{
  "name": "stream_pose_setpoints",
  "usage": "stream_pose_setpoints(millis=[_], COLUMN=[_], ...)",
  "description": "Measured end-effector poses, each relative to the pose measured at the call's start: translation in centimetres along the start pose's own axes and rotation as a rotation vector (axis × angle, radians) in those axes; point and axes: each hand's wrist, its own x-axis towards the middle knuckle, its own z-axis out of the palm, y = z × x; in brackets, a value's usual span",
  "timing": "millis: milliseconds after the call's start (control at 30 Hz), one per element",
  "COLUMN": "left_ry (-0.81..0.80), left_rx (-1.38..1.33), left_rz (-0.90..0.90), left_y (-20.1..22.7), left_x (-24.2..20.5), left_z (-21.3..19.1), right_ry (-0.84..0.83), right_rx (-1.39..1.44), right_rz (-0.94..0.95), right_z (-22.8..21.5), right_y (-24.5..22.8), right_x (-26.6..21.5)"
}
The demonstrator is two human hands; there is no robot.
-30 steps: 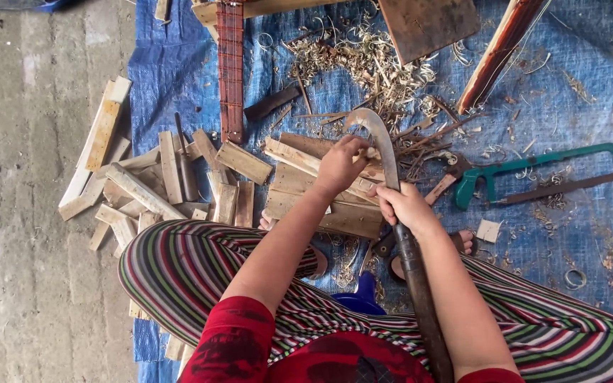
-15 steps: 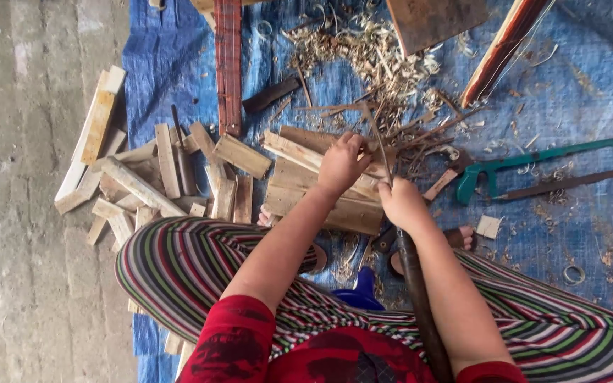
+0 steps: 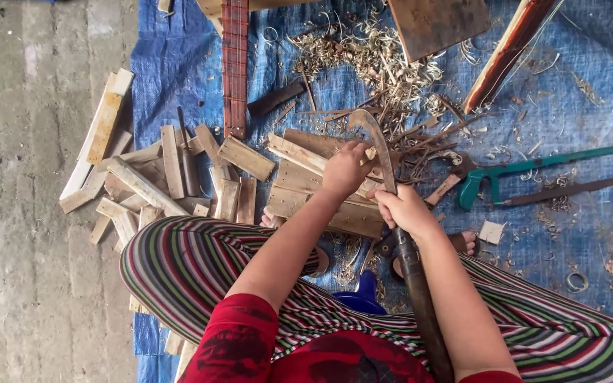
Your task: Shaving and carving wood blocks using a curved hand tool to create thin strips or shape the material.
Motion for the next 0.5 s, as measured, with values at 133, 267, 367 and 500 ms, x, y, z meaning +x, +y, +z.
stream_pose_setpoints(millis=[133, 267, 367, 500], left_ry=[0.015, 0.026, 0.012, -0.001], left_rx=[-0.027, -0.07, -0.08, -0.071], left_rz=[-0.024, -0.071, -0.081, -0.078], left_y=[-0.3, 0.0, 0.4, 1.0], left_x=[0.3, 0.5, 0.3, 0.1], left_z=[-0.2, -0.6, -1.3, -2.9], right_ry=[-0.237, -0.44, -0.442, -0.415], right_rx=[0.655, 0.96, 1.022, 0.938], right_rz=[-0.12, -0.2, -0.239, -0.324], right_z=[-0.8, -1.5, -1.6, -1.7], right_y=[6.4, 5.5, 3.9, -0.1], right_x=[2.7, 1.9, 0.3, -2.8])
